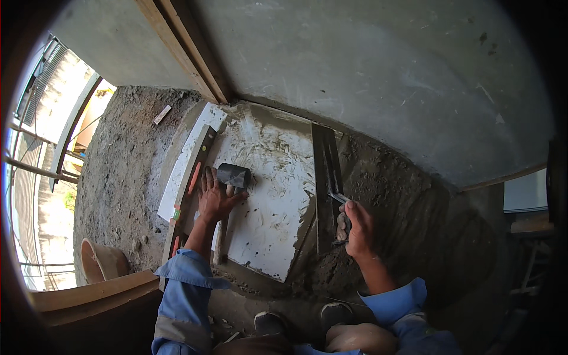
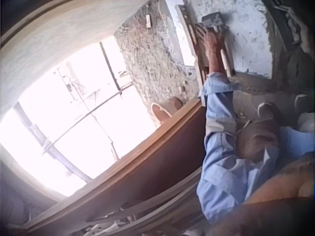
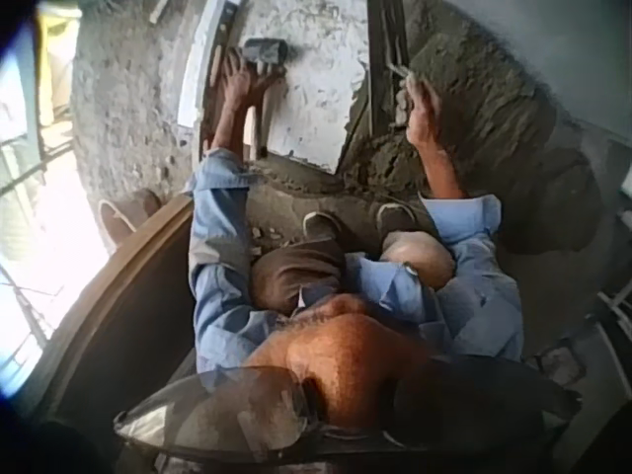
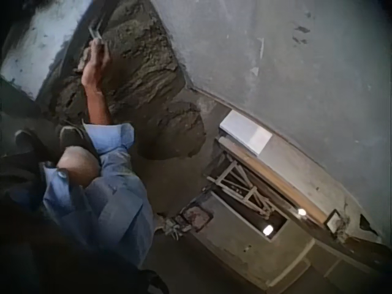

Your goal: Installing floor tiles by applying mortar, leveling with a spirit level, and setting with a mallet.

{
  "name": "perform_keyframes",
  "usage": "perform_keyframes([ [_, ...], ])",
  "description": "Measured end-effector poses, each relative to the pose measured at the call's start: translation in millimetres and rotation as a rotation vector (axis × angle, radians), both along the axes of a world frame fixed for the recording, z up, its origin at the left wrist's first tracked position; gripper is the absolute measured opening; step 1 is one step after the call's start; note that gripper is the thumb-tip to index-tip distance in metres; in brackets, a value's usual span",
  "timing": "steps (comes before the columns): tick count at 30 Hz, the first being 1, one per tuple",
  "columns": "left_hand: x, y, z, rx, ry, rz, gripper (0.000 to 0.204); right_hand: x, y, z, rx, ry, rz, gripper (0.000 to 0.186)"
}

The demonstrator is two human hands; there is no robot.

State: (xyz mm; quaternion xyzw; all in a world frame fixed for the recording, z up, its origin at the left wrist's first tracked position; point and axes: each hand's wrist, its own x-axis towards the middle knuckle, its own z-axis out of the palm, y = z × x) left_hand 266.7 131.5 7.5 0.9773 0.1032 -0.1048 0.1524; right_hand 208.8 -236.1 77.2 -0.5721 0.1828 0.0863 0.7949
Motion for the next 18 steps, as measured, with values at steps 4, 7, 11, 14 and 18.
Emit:
perform_keyframes([
  [4,-4,-2,2,-0.006,0.007,-0.019,0.127,57,64,-28,0.09,0.031,0.215,0.035],
  [7,-5,-6,9,-0.026,0.03,-0.003,0.125,109,107,-37,0.119,0.021,0.277,0.033],
  [11,-3,-13,3,-0.037,0.025,-0.001,0.127,134,100,-49,0.077,0.016,0.179,0.032],
  [14,-7,6,3,-0.018,-0.017,0.028,0.128,105,61,-45,0.098,0.091,0.076,0.032],
  [18,-1,-7,8,-0.031,-0.019,0.006,0.128,36,-20,-22,0.062,0.137,-0.267,0.031],
])
